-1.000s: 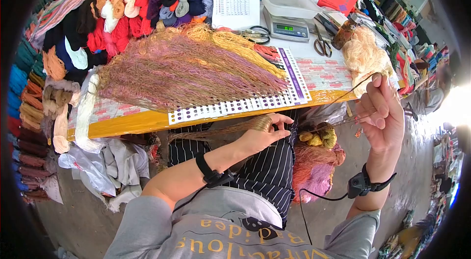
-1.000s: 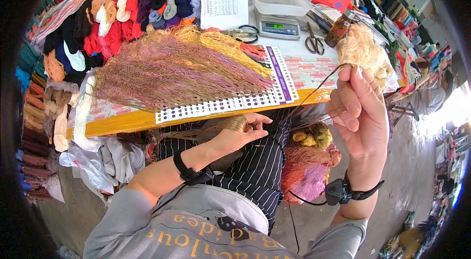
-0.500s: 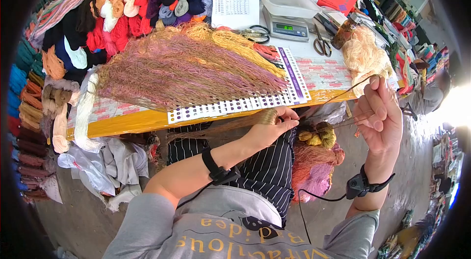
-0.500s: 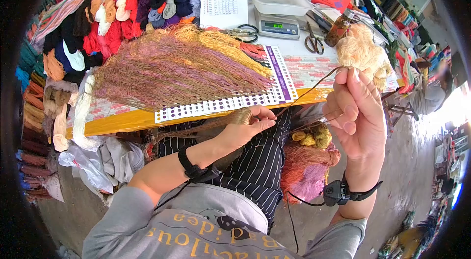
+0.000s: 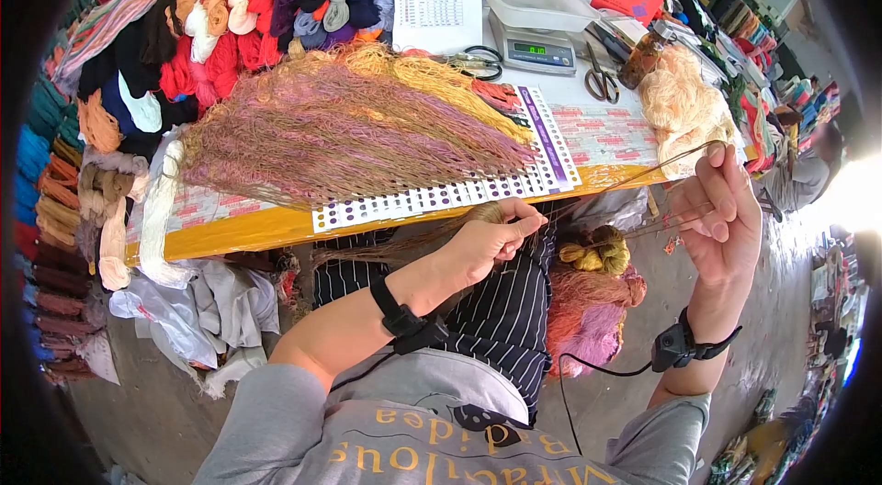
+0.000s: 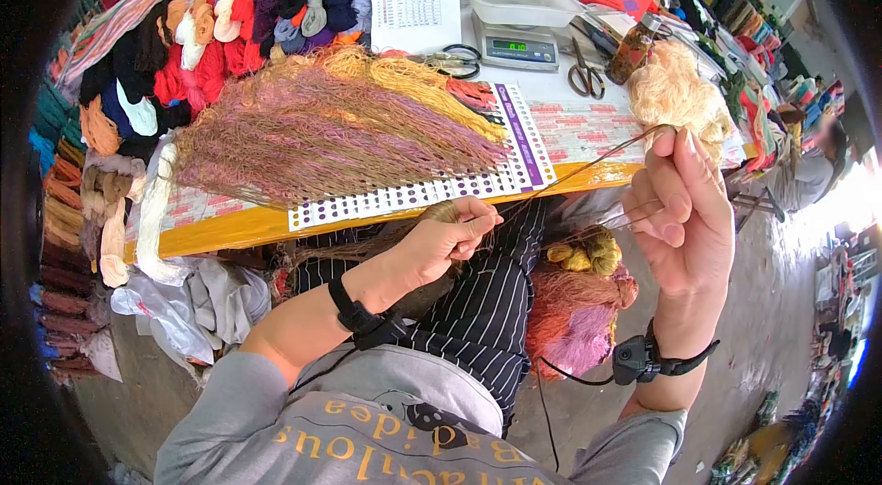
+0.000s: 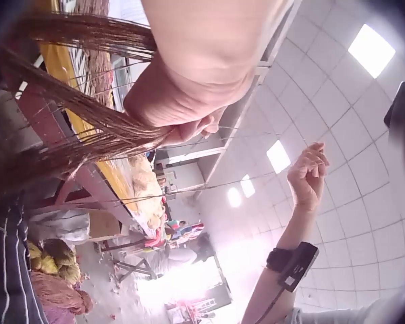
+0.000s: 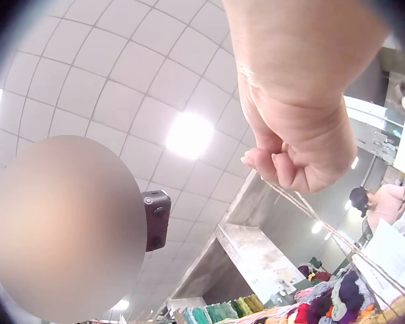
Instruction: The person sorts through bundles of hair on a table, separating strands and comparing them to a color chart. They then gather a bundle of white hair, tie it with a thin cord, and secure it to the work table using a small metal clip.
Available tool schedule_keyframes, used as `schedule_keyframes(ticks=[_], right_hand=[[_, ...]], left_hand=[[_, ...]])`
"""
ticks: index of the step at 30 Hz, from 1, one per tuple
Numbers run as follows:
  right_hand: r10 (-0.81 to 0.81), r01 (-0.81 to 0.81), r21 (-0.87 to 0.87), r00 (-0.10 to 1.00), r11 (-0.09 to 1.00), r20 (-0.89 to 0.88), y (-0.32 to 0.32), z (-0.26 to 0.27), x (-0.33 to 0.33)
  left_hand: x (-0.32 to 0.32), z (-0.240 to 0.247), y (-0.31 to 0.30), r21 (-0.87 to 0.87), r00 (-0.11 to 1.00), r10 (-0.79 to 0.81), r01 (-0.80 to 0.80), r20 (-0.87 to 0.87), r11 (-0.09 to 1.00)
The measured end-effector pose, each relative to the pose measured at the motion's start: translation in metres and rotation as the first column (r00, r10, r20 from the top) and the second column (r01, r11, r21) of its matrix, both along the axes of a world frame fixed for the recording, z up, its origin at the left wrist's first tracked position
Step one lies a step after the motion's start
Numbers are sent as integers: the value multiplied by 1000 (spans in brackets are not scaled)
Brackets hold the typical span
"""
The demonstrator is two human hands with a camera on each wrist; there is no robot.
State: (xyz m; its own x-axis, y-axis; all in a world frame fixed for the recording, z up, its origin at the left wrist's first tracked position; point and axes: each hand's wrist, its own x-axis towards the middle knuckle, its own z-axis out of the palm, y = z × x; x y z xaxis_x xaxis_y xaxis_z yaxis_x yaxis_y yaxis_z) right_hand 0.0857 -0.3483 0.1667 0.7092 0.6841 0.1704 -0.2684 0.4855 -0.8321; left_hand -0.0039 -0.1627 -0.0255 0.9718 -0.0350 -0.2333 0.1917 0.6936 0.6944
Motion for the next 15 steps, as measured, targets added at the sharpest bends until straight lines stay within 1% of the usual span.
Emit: schedule_keyframes(ticks=[1, 3, 4, 6, 7, 9, 10, 12, 13, 15], right_hand=[[-1, 1, 0, 1000, 1000, 0, -1, 0, 0], [10, -10, -5, 1000, 1000, -16, -4, -1, 1], [10, -10, -5, 1000, 1000, -17, -6, -1, 3], [83, -81, 38, 996, 996, -37, -11, 3, 7], [81, -79, 38, 996, 996, -38, -13, 6, 8], [13, -13, 70, 1000, 997, 4, -17, 13, 8], [11, -11, 70, 1000, 997, 5, -20, 16, 10], [45, -54, 149, 997, 987, 60, -27, 23, 15], [58, -73, 151, 993, 986, 99, -31, 27, 18], [36, -56, 153, 991, 987, 130, -36, 34, 18]], left_hand=[[0, -1, 0, 0, 1000, -1, 1, 0, 1000], [1, -7, 0, 70, 1000, 15, -16, 11, 997], [2, -10, 1, 69, 1000, 14, -15, 10, 997], [2, -18, 1, 210, 999, 50, -48, -4, 976], [3, -29, 3, 211, 999, 48, -46, -5, 976], [5, -62, 8, 317, 991, 75, -38, -106, 948], [5, -77, 10, 317, 992, 73, -36, -106, 948], [2, -105, 14, 448, 974, 131, -35, -184, 893], [-2, -113, 15, 446, 975, 127, -32, -185, 895], [-7, -128, 15, 533, 967, 102, 41, -236, 845]])
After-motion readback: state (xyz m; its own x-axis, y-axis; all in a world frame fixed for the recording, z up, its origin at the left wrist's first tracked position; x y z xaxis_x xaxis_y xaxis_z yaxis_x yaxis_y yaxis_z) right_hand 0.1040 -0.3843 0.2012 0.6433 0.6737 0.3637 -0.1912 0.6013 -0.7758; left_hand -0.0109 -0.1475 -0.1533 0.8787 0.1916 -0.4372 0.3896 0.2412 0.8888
